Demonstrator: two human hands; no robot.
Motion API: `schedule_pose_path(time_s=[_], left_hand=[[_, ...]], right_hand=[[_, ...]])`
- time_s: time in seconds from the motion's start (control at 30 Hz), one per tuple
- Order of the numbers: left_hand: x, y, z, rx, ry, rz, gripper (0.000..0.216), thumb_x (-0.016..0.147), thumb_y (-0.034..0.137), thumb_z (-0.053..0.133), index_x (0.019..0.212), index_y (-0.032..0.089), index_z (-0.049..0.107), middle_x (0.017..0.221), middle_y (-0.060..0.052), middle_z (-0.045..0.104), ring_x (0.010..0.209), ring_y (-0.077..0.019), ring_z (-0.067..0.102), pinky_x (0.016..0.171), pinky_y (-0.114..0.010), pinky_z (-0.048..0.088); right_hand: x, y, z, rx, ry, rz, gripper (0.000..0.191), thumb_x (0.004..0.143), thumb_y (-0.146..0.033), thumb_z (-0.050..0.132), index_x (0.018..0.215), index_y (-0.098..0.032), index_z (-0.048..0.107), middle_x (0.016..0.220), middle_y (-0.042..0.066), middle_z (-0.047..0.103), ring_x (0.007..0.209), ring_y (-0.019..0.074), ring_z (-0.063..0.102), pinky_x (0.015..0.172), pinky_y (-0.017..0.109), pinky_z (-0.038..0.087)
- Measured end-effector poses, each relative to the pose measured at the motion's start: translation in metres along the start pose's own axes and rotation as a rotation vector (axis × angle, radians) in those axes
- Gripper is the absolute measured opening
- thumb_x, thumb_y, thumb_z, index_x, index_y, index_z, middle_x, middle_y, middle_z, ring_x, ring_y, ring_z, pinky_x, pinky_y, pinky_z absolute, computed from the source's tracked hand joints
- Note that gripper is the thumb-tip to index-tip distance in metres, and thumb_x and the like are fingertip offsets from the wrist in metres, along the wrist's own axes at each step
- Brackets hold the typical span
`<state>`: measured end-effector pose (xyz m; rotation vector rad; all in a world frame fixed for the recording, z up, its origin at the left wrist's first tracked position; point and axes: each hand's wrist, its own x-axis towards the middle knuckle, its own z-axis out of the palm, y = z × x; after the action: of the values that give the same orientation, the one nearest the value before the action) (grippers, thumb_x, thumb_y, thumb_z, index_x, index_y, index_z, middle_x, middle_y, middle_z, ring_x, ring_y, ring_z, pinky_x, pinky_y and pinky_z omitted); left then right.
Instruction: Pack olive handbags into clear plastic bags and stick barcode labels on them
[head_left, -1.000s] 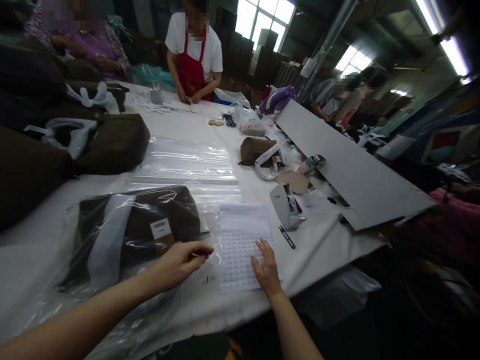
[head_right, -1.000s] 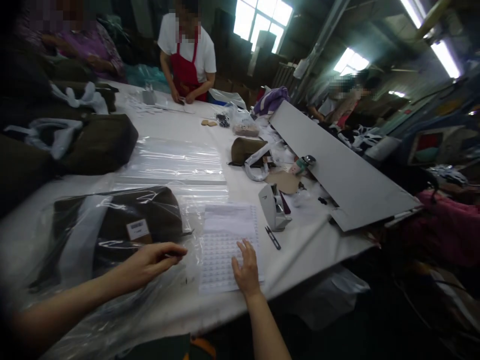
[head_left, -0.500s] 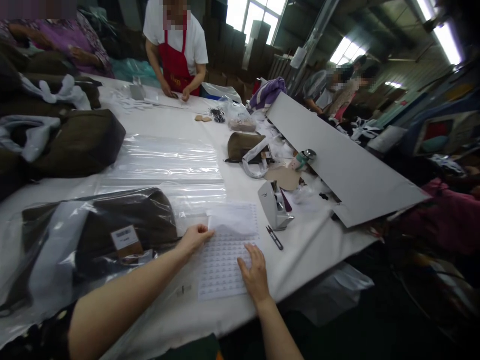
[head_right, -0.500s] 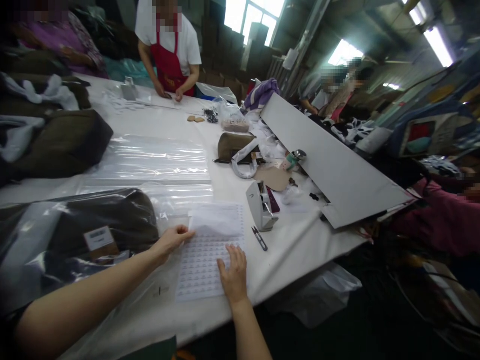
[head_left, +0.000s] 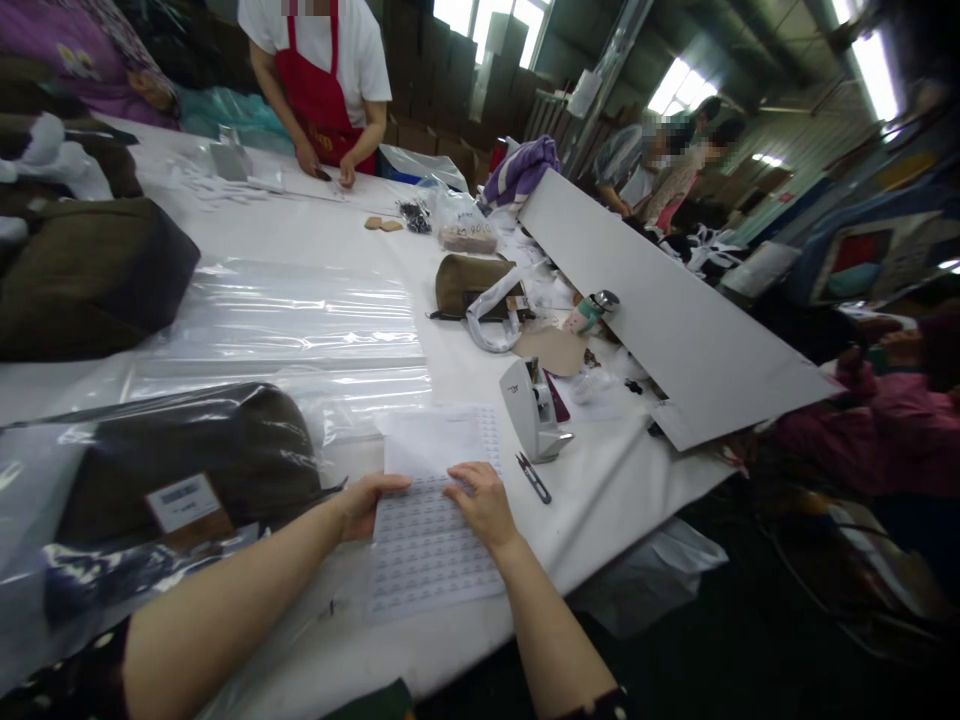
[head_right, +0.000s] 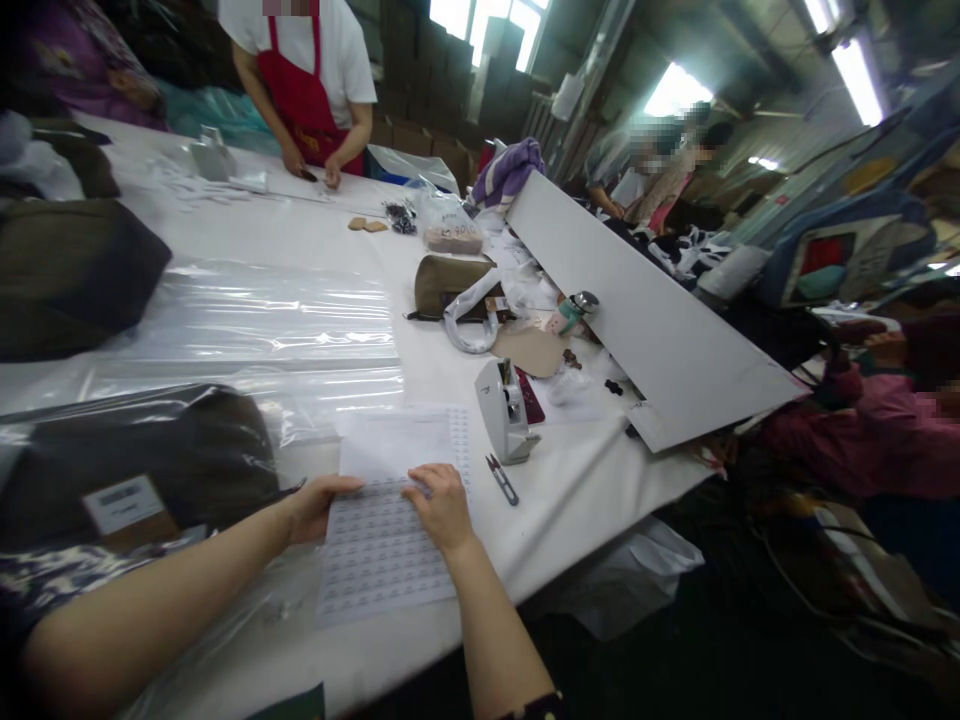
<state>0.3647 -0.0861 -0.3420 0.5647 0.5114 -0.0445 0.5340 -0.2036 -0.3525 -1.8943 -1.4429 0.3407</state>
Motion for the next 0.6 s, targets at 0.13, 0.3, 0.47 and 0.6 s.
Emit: schedule_pose_path(time_s=[0.13, 0.3, 0.47, 0.6], left_hand=[[-0.013, 0.009, 0.003, 0.051, -0.078, -0.017, 0.048, 0.060, 0.021, 0.070, 0.106, 0.009, 0.063, 0.096, -0.012, 0.070, 0.091, -0.0298, 0.064, 0.088, -0.041, 0.046], [-0.021, 0.019, 0.008, 0.139, 0.022, -0.011, 0.039, 0.060, 0.024, 0.074, 0.095, 0.010, 0.068, 0.087, -0.009, 0.071, 0.081, -0.0248, 0.064, 0.080, -0.034, 0.048], [-0.016, 0.012, 0.011, 0.068, 0.123, 0.001, 0.028, 0.070, 0.036, 0.066, 0.079, 0.010, 0.066, 0.075, -0.006, 0.070, 0.069, -0.0174, 0.063, 0.073, -0.027, 0.049], [-0.017, 0.008, 0.009, 0.013, 0.122, -0.020, 0.034, 0.071, 0.041, 0.061, 0.083, 0.009, 0.065, 0.079, -0.010, 0.069, 0.077, -0.0210, 0.066, 0.081, -0.030, 0.049]], right_hand=[[0.008, -0.012, -0.014, 0.038, -0.100, 0.005, 0.019, 0.069, -0.014, 0.072, 0.086, -0.020, 0.066, 0.086, 0.002, 0.066, 0.086, 0.0191, 0.058, 0.082, 0.033, 0.045], [0.013, -0.029, -0.024, 0.013, -0.160, -0.026, 0.016, 0.070, -0.012, 0.070, 0.082, -0.020, 0.064, 0.084, 0.002, 0.064, 0.086, 0.0186, 0.058, 0.080, 0.032, 0.045], [0.002, -0.038, -0.024, -0.101, -0.065, -0.123, 0.010, 0.076, -0.015, 0.065, 0.084, -0.021, 0.064, 0.084, 0.003, 0.064, 0.085, 0.0193, 0.058, 0.078, 0.033, 0.046], [-0.009, -0.037, -0.020, -0.159, 0.073, -0.245, 0.015, 0.083, -0.020, 0.060, 0.096, -0.023, 0.065, 0.094, 0.006, 0.066, 0.092, 0.0209, 0.059, 0.084, 0.037, 0.046]])
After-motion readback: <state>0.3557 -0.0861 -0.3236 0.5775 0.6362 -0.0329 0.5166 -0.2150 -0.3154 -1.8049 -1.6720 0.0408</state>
